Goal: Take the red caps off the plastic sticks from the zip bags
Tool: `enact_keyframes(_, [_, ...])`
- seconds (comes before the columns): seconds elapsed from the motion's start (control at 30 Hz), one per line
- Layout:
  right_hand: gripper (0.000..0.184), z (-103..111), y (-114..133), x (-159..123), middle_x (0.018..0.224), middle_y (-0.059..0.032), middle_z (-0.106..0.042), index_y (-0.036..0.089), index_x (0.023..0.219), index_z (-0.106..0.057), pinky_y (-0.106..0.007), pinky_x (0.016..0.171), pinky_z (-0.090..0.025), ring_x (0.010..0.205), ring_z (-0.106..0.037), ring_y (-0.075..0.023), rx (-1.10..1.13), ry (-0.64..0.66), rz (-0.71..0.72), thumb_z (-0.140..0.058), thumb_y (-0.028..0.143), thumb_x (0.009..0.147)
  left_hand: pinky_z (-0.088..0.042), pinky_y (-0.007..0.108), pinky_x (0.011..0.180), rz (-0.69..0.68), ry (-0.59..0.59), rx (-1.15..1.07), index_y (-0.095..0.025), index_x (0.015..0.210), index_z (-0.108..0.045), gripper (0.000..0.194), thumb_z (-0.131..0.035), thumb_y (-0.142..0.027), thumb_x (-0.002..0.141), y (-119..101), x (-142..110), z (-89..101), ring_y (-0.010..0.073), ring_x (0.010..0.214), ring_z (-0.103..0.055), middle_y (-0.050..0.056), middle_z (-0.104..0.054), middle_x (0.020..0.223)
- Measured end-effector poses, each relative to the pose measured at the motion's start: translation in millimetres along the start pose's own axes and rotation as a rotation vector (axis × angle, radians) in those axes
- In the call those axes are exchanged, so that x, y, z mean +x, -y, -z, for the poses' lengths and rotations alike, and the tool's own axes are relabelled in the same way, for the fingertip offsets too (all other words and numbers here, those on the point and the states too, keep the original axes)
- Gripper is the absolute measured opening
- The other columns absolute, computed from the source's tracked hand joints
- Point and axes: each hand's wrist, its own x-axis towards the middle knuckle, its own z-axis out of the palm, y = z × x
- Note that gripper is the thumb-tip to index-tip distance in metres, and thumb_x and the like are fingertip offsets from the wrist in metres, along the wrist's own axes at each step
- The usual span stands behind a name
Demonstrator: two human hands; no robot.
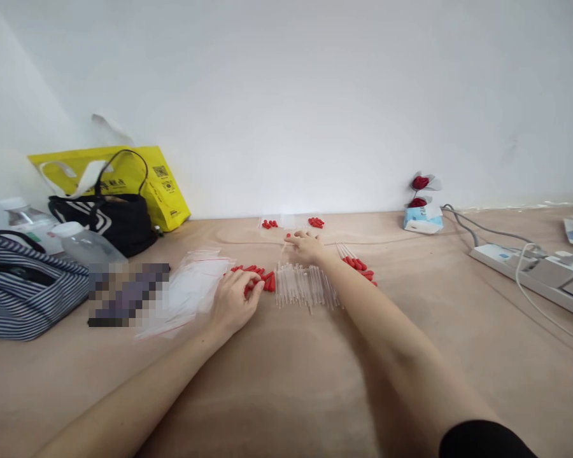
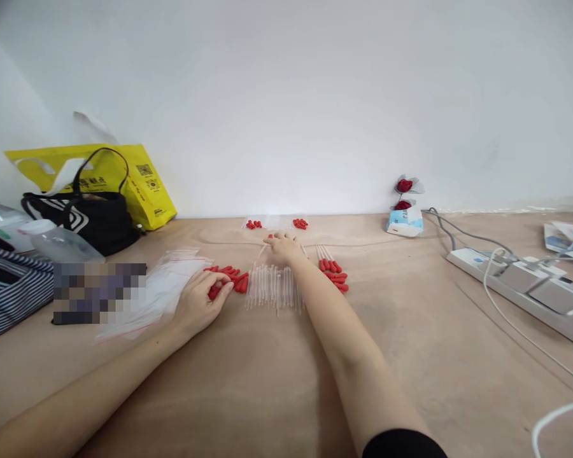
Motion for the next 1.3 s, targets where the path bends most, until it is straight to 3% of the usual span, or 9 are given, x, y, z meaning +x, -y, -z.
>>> enact_keyframes(0.1, [0.04, -4, 18, 10, 0.121, -0.0101, -0.049, 0.024, 0.116, -0.05, -0.047, 0.091, -0.028, 0.112, -0.041, -0.0265, 0.039, 0.007, -0.1, -0.037, 0.041, 0.082, -0.037, 0.031, 0.071, 0.005, -0.039, 0.026, -0.018, 0.076, -0.059, 0.019, -0.045, -0.031, 0.079, 0, 10, -0.2, 0.0189, 0.074, -0.052, 0.004, -0.06, 0.074])
enact_keyframes(0.17, [0.052, -6, 28, 15, 0.113, -0.0145, -0.055, 0.016, 0.112, -0.054, -0.047, 0.09, -0.029, 0.106, -0.047, -0.0285, 0.061, 0.019, -0.183, -0.037, 0.053, 0.079, -0.036, 0.032, 0.07, 0.03, -0.045, 0.061, -0.019, 0.076, -0.059, 0.018, -0.046, -0.03, 0.079, -1, 15, -0.4, 0.0199, 0.076, -0.052, 0.003, -0.061, 0.075])
enact_keyframes(0.3, [0.066, -14, 53, 25, 0.111, -0.0169, -0.056, 0.013, 0.109, -0.056, -0.051, 0.092, -0.026, 0.105, -0.048, -0.0319, 0.08, 0.038, -0.266, -0.044, 0.064, 0.069, -0.033, 0.033, 0.069, 0.062, -0.083, 0.153, -0.02, 0.076, -0.06, 0.017, -0.046, -0.03, 0.079, 2, 15, 2.9, 0.0218, 0.082, -0.052, 0.003, -0.063, 0.081])
enact_keyframes(0.4, [0.053, -24, 75, 31, 0.11, -0.0154, -0.058, 0.014, 0.106, -0.058, -0.049, 0.091, -0.027, 0.103, -0.05, -0.0305, 0.079, 0.058, -0.256, -0.054, 0.052, 0.069, -0.032, 0.034, 0.07, 0.124, -0.143, 0.193, -0.021, 0.078, -0.06, 0.017, -0.047, -0.031, 0.079, 12, 12, 9.4, 0.0224, 0.084, -0.053, 0.003, -0.064, 0.086])
enact_keyframes(0.53, [0.029, -28, 90, 33, 0.108, -0.0143, -0.059, 0.015, 0.1, -0.061, -0.045, 0.089, -0.029, 0.103, -0.051, -0.028, 0.051, 0.054, -0.199, -0.053, 0.03, 0.076, -0.032, 0.033, 0.07, 0.195, -0.157, 0.186, -0.022, 0.079, -0.06, 0.015, -0.048, -0.031, 0.078, 29, 11, 17.5, 0.0222, 0.084, -0.054, 0.002, -0.065, 0.088])
enact_keyframes(0.7, [0.025, -8, 63, 9, 0.103, -0.0145, -0.06, 0.015, 0.098, -0.06, -0.043, 0.088, -0.025, 0.104, -0.048, -0.026, -0.01, -0.042, -0.079, -0.045, 0.028, 0.082, -0.033, 0.035, 0.076, 0.143, -0.139, 0.211, -0.022, 0.086, -0.061, 0.021, -0.046, -0.034, 0.08, 31, 9, 12.4, 0.024, 0.091, -0.052, 0.004, -0.063, 0.095])
enact_keyframes(0.9, [0.016, 13, 3, -69, 0.09, -0.0082, -0.062, 0.016, 0.086, -0.056, -0.038, 0.084, -0.019, 0.092, -0.048, -0.0205, -0.081, -0.184, 0.141, -0.046, 0.029, 0.083, -0.033, 0.039, 0.089, -0.162, -0.142, 0.167, -0.018, 0.114, -0.052, 0.038, -0.045, -0.035, 0.081, 6, 5, -12.2, 0.0253, 0.104, -0.046, 0.011, -0.055, 0.112])
enact_keyframes(1.1, [0.014, 2, -31, -136, 0.076, -0.003, -0.061, 0.017, 0.074, -0.052, -0.034, 0.078, -0.019, 0.08, -0.046, -0.0162, -0.045, -0.348, 0.286, -0.045, 0.026, 0.082, -0.035, 0.039, 0.089, -0.497, -0.039, 0.027, -0.022, 0.091, -0.063, 0.02, -0.046, -0.028, 0.083, -20, 12, -25.7, 0.0213, 0.099, -0.051, 0.005, -0.064, 0.099])
enact_keyframes(1.3, [0.018, -6, -27, -146, 0.077, -0.0014, -0.062, 0.02, 0.086, -0.057, -0.035, 0.084, -0.016, 0.081, -0.047, -0.0152, 0.027, -0.453, 0.322, -0.042, 0.03, 0.085, -0.032, 0.039, 0.094, -0.541, -0.073, -0.05, -0.02, 0.088, -0.062, 0.018, -0.045, -0.023, 0.084, -31, 13, -32.4, 0.0178, 0.095, -0.054, 0.002, -0.067, 0.093])
